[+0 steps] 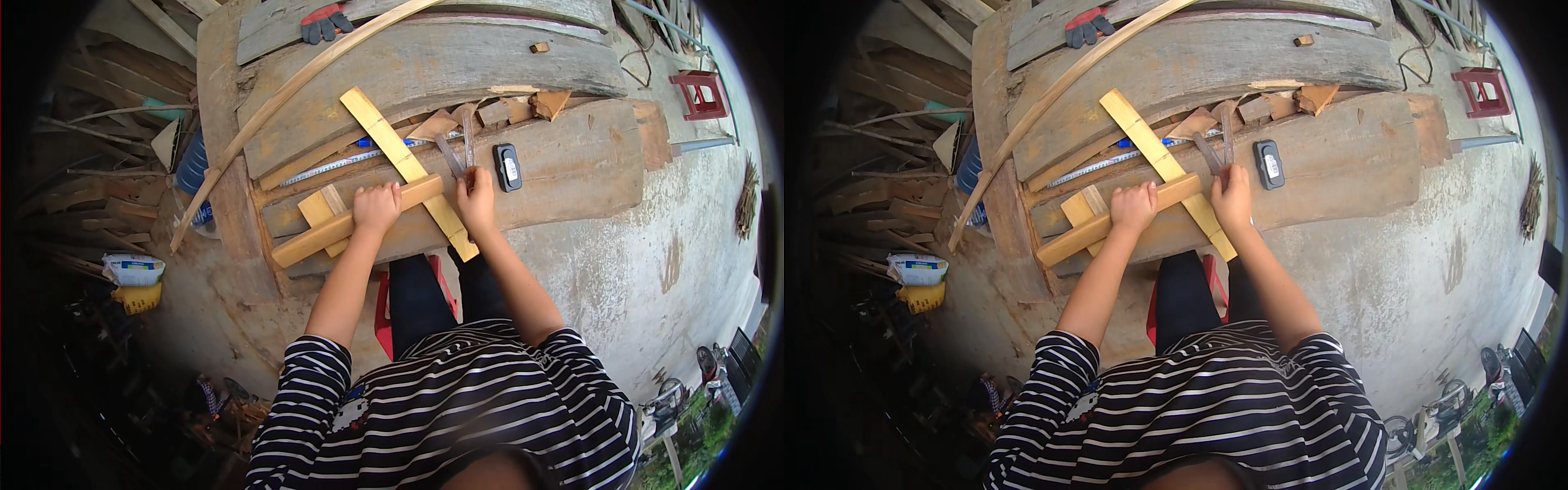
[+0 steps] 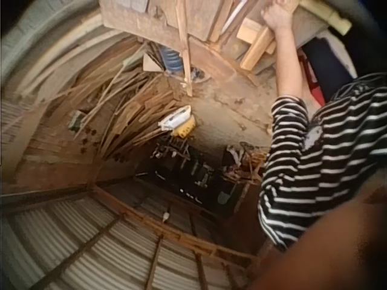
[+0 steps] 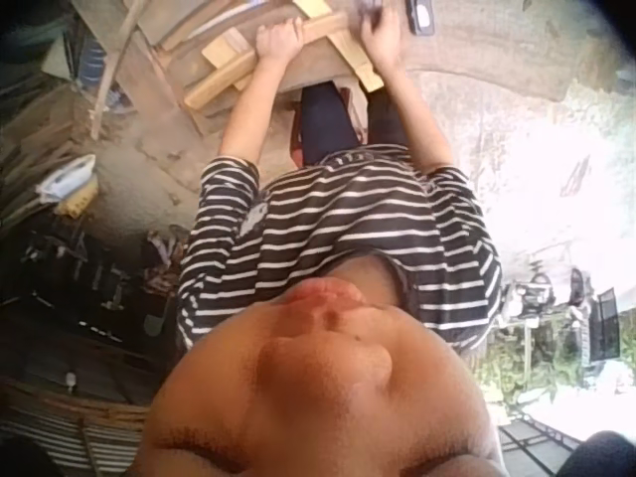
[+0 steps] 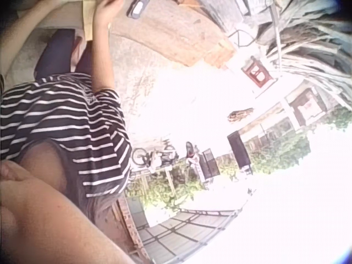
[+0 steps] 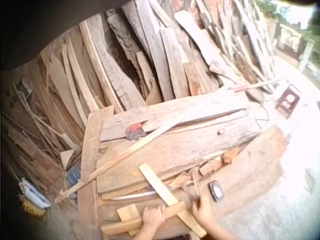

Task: The person saws notches into wooden pieces using a saw blade and fits the wooden pieces together by hand.

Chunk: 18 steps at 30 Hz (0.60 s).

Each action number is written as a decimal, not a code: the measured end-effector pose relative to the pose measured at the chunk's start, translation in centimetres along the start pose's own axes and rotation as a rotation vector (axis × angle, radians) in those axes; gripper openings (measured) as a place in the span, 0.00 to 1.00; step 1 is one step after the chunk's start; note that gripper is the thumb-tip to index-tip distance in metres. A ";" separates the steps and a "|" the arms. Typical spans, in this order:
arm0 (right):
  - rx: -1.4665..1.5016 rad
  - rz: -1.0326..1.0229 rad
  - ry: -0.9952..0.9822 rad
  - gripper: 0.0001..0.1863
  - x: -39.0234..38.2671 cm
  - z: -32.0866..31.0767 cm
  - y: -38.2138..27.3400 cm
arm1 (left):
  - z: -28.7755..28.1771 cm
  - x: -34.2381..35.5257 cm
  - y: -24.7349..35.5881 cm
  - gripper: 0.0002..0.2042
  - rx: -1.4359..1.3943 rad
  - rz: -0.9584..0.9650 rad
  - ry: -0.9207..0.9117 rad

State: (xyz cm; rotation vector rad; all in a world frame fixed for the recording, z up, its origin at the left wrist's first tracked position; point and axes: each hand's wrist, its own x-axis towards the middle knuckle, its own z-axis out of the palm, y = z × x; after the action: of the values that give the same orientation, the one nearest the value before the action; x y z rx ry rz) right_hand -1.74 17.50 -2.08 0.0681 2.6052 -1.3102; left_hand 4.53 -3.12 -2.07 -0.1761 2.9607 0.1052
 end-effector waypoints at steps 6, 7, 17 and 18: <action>-0.569 0.201 -0.382 0.29 -4.9 -3.7 2.5 | 0.7 -1.3 -0.5 0.19 0.030 -0.061 0.127; -0.507 0.245 -0.393 0.23 -4.9 -3.7 2.5 | 0.7 -1.4 -0.5 0.19 0.032 -0.073 0.122; -0.116 -0.068 -0.128 0.14 -5.5 -3.1 1.2 | 0.2 -0.6 0.6 0.20 0.025 -0.154 0.000; -0.086 -0.134 -0.151 0.15 -5.8 -2.8 1.0 | 0.2 -0.7 0.6 0.20 0.025 -0.148 0.019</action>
State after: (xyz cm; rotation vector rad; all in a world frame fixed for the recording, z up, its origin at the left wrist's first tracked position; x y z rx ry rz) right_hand 3.59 20.65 0.07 -0.2150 2.5705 -1.1916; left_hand 5.17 -2.45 -2.07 -0.3939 2.9539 0.0478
